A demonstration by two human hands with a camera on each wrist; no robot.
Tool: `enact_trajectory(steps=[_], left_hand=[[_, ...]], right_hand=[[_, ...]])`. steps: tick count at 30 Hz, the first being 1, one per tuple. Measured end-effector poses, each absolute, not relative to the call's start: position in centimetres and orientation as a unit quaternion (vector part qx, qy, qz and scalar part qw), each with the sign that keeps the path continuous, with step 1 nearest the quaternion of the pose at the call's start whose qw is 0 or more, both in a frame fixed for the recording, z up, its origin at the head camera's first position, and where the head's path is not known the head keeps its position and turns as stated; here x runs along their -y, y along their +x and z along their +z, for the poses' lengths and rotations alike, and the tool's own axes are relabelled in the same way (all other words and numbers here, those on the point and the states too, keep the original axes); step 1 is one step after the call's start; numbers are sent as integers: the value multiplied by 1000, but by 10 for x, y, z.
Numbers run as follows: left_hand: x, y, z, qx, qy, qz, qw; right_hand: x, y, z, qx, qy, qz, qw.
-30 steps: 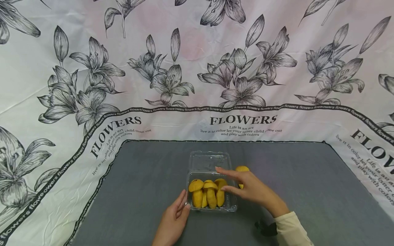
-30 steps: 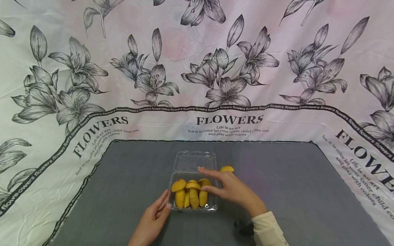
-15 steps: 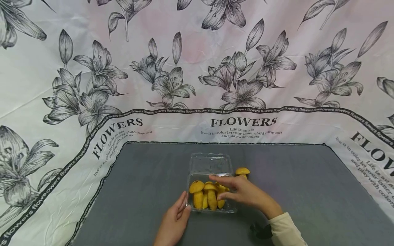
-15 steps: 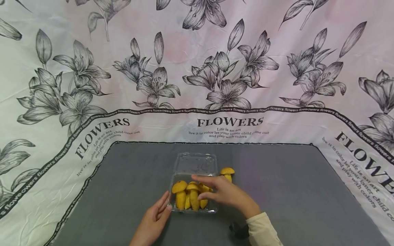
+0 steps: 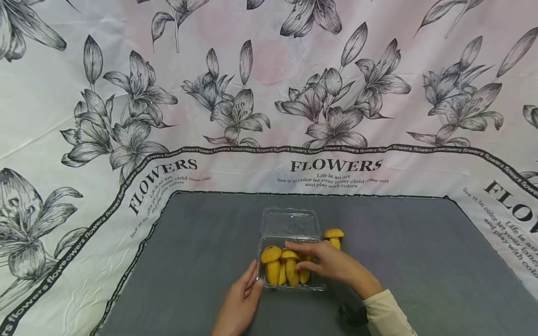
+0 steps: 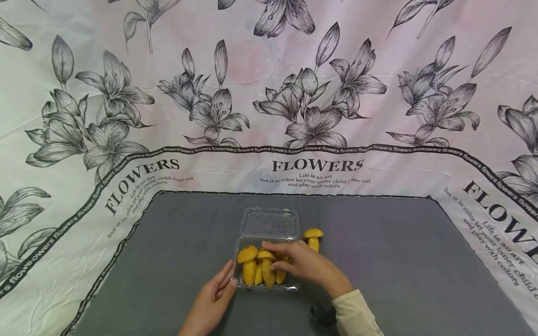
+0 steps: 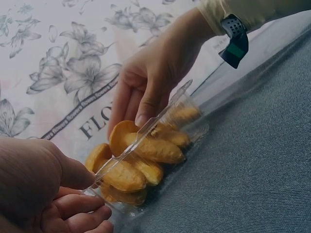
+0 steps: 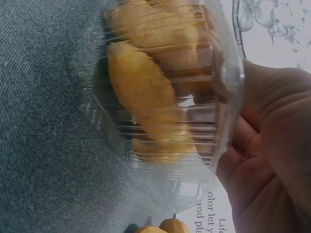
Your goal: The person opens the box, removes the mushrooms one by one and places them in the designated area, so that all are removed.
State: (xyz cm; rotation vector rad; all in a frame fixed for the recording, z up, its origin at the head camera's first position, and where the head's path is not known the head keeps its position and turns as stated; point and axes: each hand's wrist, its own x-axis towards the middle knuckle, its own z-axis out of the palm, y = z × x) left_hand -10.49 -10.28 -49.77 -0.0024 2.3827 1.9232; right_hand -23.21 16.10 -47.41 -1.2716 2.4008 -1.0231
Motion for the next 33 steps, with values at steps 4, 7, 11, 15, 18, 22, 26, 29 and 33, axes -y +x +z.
enact_trajectory(steps=[4,7,11,15,18,22,26,29,33], left_hand=[[102,-104,-497,-779,-9,625,45],[102,-104,-497,-781,-9,623,46],[102,-104,-497,-781,-11,623,46],[102,-104,-497,-779,-14,625,45],[102,-104,-496,-779,-14,625,45],[102,-104,-496,-780,-14,624,44],[101,-104,-496,-777,-13,628,46],[101,-104,-496,-772,-9,634,45],[102,-104,-497,-767,-3,641,41]], right_hand=[[-160,-232,-476,-820,-432,-357,118],[-159,-232,-477,-817,-434,-363,114],[-159,-232,-478,-816,-434,-367,109],[-158,-232,-476,-818,-422,-372,116],[-158,-232,-476,-822,-413,-373,121],[-159,-233,-476,-824,-411,-373,109],[-162,-233,-476,-827,-415,-373,73],[-165,-232,-473,-826,-415,-378,43],[-169,-230,-468,-826,-398,-397,29]])
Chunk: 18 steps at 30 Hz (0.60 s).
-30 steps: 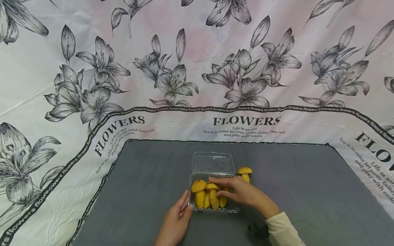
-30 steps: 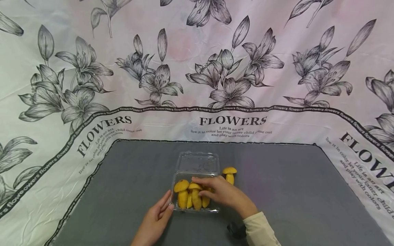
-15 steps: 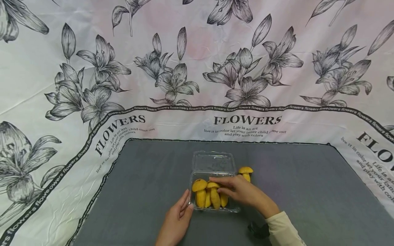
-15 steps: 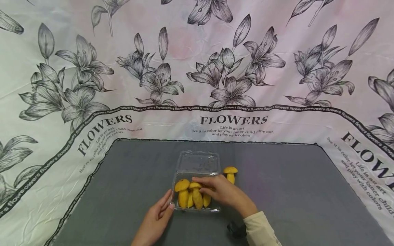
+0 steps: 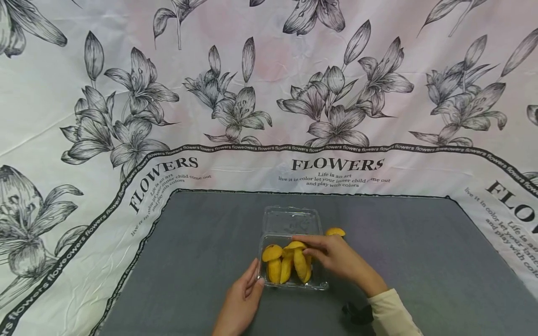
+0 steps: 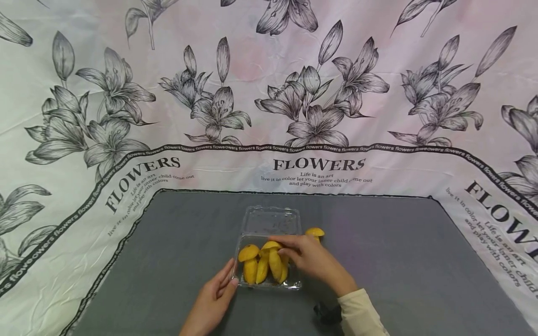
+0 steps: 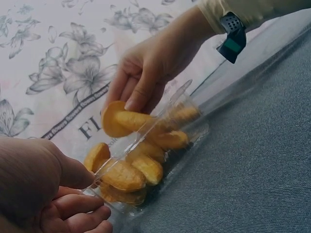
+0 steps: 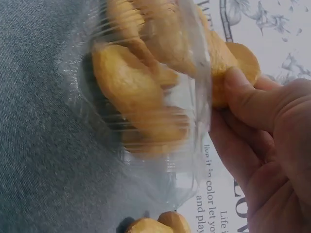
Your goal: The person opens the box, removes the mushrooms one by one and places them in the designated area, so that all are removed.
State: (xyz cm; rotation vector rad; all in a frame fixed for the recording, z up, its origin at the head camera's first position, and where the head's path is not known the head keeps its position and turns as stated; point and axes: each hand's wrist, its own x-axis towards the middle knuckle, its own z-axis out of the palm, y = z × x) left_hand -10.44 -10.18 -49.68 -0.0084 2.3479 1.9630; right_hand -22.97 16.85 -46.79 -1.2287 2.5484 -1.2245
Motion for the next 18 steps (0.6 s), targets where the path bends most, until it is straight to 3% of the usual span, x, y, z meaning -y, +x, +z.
enact_trajectory(steps=[11,18], left_hand=[[102,-103,-498,-770,3,637,31],[103,-104,-500,-774,6,633,30]], right_hand=[[-180,-233,-465,-840,-377,-386,-54],[-192,-233,-462,-843,-356,-398,-62]])
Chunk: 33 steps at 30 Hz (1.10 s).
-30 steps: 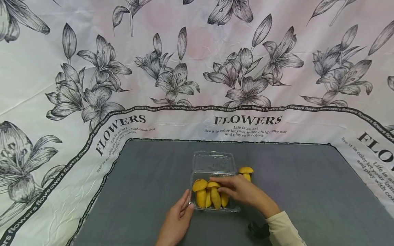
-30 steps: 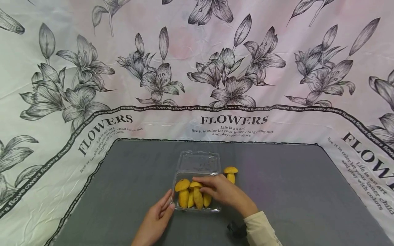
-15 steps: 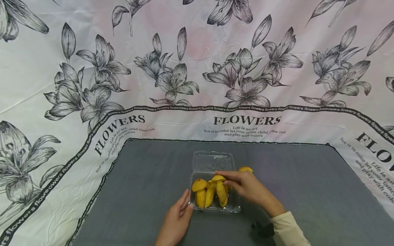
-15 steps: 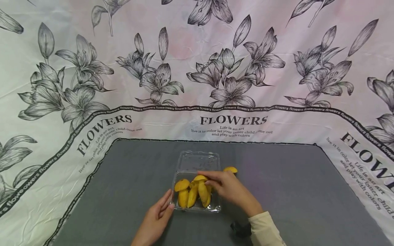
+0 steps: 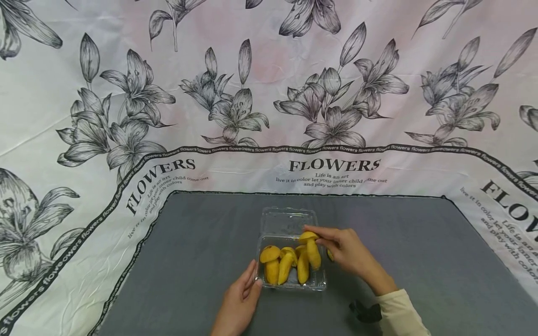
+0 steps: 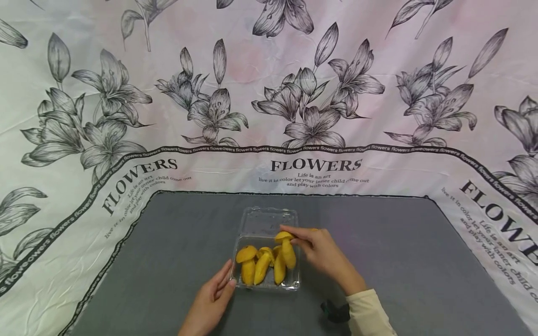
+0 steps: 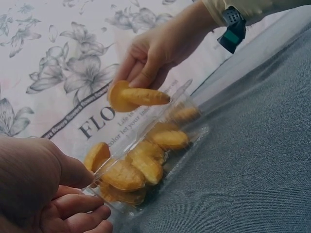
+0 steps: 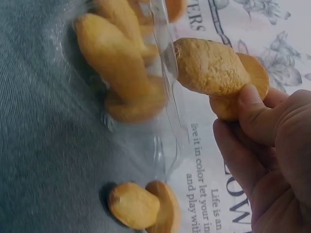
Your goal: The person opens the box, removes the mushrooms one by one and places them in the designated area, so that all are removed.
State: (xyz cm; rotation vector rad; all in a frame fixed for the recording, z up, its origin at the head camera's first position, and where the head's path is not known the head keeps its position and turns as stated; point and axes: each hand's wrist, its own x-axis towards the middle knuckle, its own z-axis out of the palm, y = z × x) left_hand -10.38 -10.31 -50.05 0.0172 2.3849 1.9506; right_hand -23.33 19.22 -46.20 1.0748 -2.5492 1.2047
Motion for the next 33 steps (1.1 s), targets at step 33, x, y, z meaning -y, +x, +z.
enact_trajectory(steps=[33], left_hand=[[102,-104,-497,-782,-7,621,51]], right_hand=[[-251,-231,-463,898,216,344,171]])
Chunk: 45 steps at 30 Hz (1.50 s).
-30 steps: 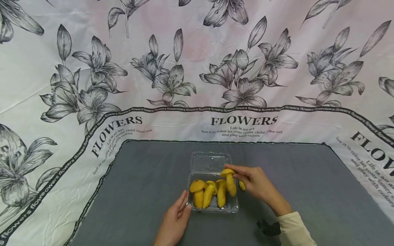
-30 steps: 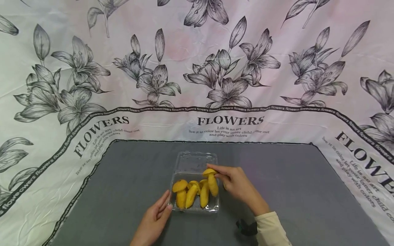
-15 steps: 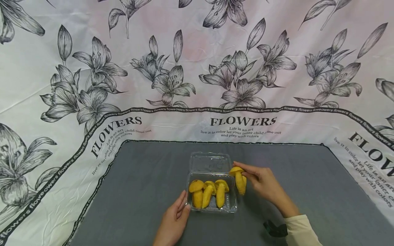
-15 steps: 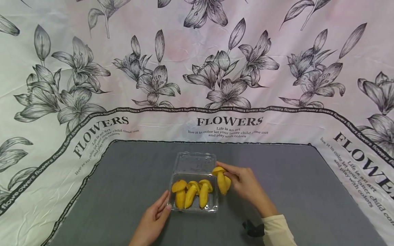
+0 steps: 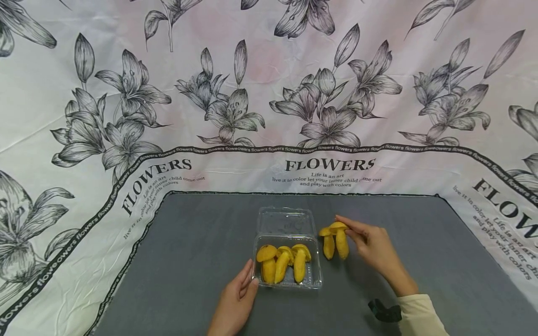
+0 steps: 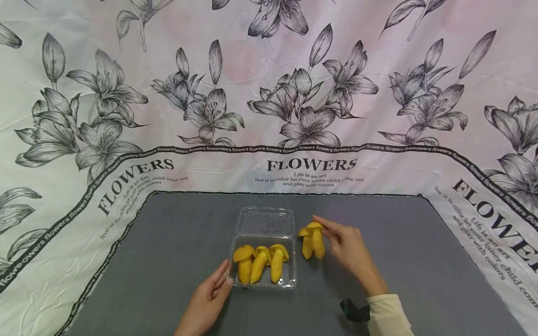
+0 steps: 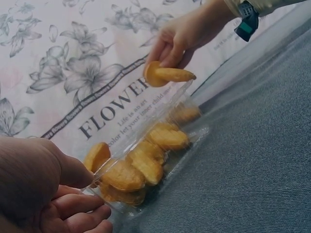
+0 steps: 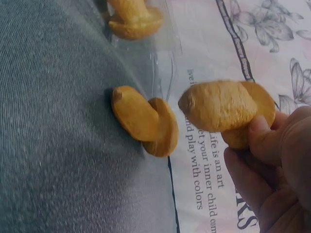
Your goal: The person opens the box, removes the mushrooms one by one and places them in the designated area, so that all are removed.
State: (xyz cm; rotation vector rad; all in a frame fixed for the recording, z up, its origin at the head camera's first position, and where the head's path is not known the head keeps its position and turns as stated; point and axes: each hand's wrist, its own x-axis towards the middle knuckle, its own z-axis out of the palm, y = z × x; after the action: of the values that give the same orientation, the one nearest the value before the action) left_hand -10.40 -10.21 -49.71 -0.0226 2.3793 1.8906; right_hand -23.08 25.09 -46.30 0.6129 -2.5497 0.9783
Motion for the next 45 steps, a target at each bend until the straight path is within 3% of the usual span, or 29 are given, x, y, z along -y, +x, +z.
enact_trajectory(steps=[9,24,45], left_hand=[[102,-105,-497,-784,-5,619,50],[103,-105,-498,-777,-3,628,46],[101,-104,-496,-781,-20,622,52]], right_hand=[[-259,-230,-464,905,188,322,207],[-264,-229,-475,925,126,308,185],[-262,-238,-483,933,111,309,147]])
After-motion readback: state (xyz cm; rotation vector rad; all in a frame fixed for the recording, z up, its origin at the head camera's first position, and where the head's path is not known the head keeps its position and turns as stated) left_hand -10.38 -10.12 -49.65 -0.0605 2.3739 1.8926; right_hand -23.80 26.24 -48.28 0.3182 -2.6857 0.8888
